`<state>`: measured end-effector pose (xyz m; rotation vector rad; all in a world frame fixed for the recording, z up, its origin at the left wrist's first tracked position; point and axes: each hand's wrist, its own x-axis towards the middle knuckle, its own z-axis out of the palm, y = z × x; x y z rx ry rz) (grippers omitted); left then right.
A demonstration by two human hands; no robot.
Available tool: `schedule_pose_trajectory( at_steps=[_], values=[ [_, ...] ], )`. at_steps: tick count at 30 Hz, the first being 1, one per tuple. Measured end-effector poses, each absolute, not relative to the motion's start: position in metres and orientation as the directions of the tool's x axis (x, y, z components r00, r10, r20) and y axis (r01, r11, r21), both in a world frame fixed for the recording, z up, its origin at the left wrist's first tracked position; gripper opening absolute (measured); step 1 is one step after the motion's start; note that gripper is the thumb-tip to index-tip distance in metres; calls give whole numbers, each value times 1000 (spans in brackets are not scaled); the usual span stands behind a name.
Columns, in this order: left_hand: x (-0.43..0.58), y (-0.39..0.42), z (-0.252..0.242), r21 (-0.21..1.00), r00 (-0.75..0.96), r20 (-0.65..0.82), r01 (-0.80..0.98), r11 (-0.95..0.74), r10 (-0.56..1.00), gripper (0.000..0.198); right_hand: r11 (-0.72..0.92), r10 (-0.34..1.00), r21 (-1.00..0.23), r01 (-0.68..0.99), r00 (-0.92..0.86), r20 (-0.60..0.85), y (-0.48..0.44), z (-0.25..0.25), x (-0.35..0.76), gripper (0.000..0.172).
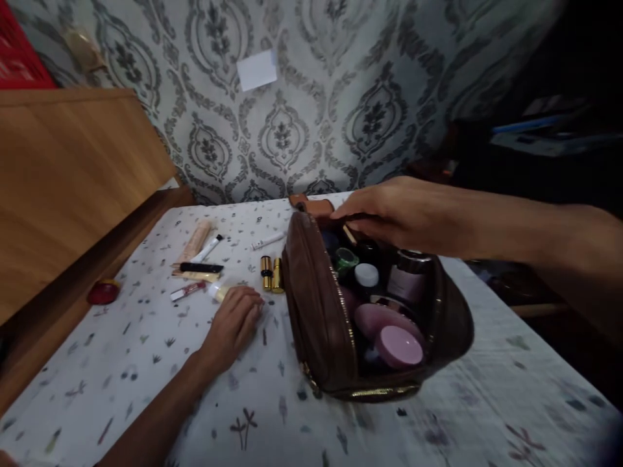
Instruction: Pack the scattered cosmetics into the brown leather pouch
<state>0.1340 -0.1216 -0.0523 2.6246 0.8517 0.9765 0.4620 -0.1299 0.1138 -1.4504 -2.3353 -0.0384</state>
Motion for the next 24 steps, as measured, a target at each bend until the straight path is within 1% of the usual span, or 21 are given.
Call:
schedule_pose_trajectory(
  at_steps=[2, 5, 6, 8, 9, 11, 13, 15, 18, 21, 23, 24],
  values=[
    [130, -118, -54, 356, 590, 522, 506, -786, 616, 24, 578, 767, -79, 812, -508, 392, -150, 115, 450, 26],
    [123, -109, -62, 248, 574, 486, 633, -734, 659, 33, 639, 642, -40, 768, -504, 578, -185, 115, 426, 38],
    [121, -105, -64, 199, 572, 459, 680, -706, 680, 37, 651, 615, -52, 757, -487, 620, -196, 113, 416, 37],
    [117, -99, -68, 102, 565, 388, 759, -643, 728, 44, 705, 565, -88, 703, -483, 669, -216, 105, 397, 29],
    [115, -98, -68, 59, 563, 345, 786, -616, 751, 47, 741, 545, -112, 662, -495, 676, -224, 99, 387, 26],
    [114, -98, -65, -8, 558, 253, 818, -575, 790, 51, 770, 554, -186, 611, -494, 671, -236, 82, 366, 24],
    [113, -102, -57, -49, 542, 166, 839, -543, 823, 53, 803, 554, -235, 547, -541, 633, -241, 62, 345, 21],
    [110, -108, -46, -60, 518, 95, 855, -515, 850, 54, 822, 550, -257, 508, -590, 591, -241, 41, 326, 19],
    [98, -117, -27, -43, 540, 22, 841, -539, 842, 51, 788, 615, -318, 526, -689, 384, -232, 13, 306, 14],
    [78, -119, -15, -21, 613, -11, 790, -613, 790, 41, 732, 665, -366, 575, -719, 201, -220, -4, 292, 13],
    [69, -118, -14, 10, 659, -2, 752, -659, 752, 33, 696, 690, -398, 598, -710, 142, -213, -11, 286, 16],
    [67, -116, -16, 33, 673, 27, 739, -673, 739, 30, 678, 705, -411, 610, -698, 127, -211, -15, 283, 18]
  ],
)
